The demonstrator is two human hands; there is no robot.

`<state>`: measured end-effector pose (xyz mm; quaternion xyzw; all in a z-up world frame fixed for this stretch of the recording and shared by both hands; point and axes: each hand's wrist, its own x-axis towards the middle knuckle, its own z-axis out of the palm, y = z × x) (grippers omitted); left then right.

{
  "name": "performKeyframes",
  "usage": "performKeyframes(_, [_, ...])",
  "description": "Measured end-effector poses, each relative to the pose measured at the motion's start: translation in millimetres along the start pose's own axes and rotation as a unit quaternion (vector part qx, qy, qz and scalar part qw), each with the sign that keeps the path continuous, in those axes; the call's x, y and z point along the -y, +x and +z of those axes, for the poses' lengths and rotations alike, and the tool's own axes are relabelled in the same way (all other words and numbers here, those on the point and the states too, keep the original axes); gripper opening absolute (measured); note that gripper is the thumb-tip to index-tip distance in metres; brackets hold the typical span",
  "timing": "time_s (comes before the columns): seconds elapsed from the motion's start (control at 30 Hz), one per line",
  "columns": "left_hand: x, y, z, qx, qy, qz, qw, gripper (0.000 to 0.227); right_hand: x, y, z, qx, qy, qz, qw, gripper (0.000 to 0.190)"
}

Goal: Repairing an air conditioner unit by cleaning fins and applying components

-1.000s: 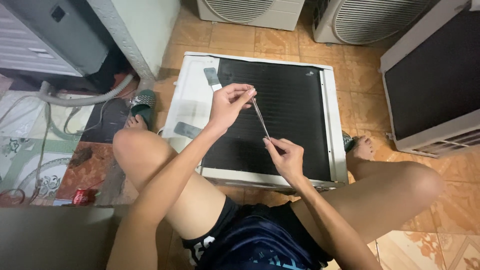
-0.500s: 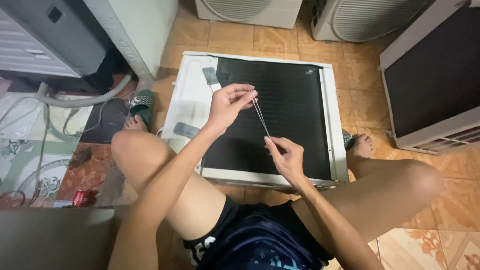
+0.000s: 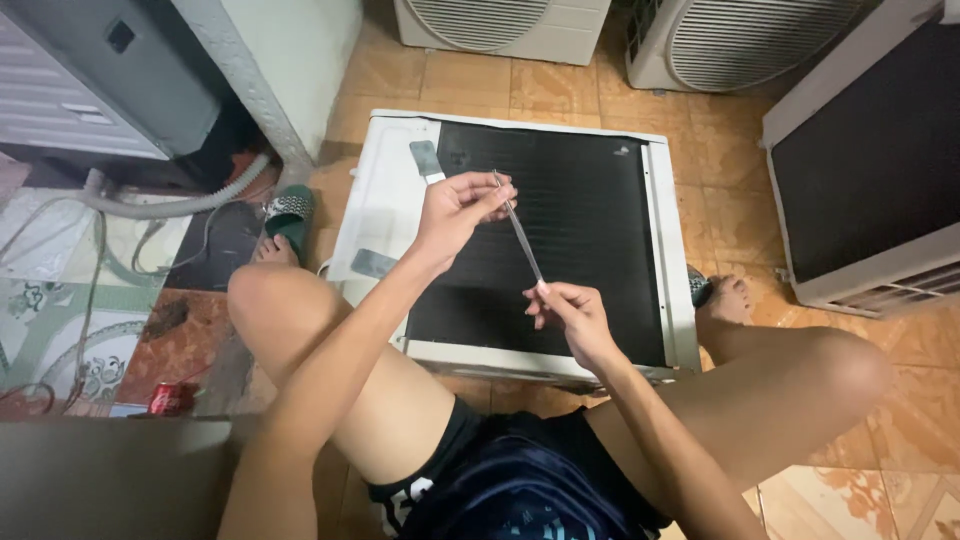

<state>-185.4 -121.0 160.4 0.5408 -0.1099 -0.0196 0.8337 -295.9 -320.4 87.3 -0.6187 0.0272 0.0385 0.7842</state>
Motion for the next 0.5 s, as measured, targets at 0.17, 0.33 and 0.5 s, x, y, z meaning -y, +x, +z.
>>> performKeyframes(0.17, [-7,-2,6,-0.004,0.004,-0.004,1.0,0.032,1,2,-5,0.023,0.065,0.023,0.997,0.037])
performKeyframes(0.33, [-12,-4,10,-0.004,0.018,-0.001,1.0,0.033,-4,4,-6,0.021,0.049,0.01,0.998,0.021])
performKeyframes(0.5, [-10,-1,6,-0.007,0.002,0.001,1.0,0.033,0,3,-6,0.032,0.102,0.039,0.994,0.023])
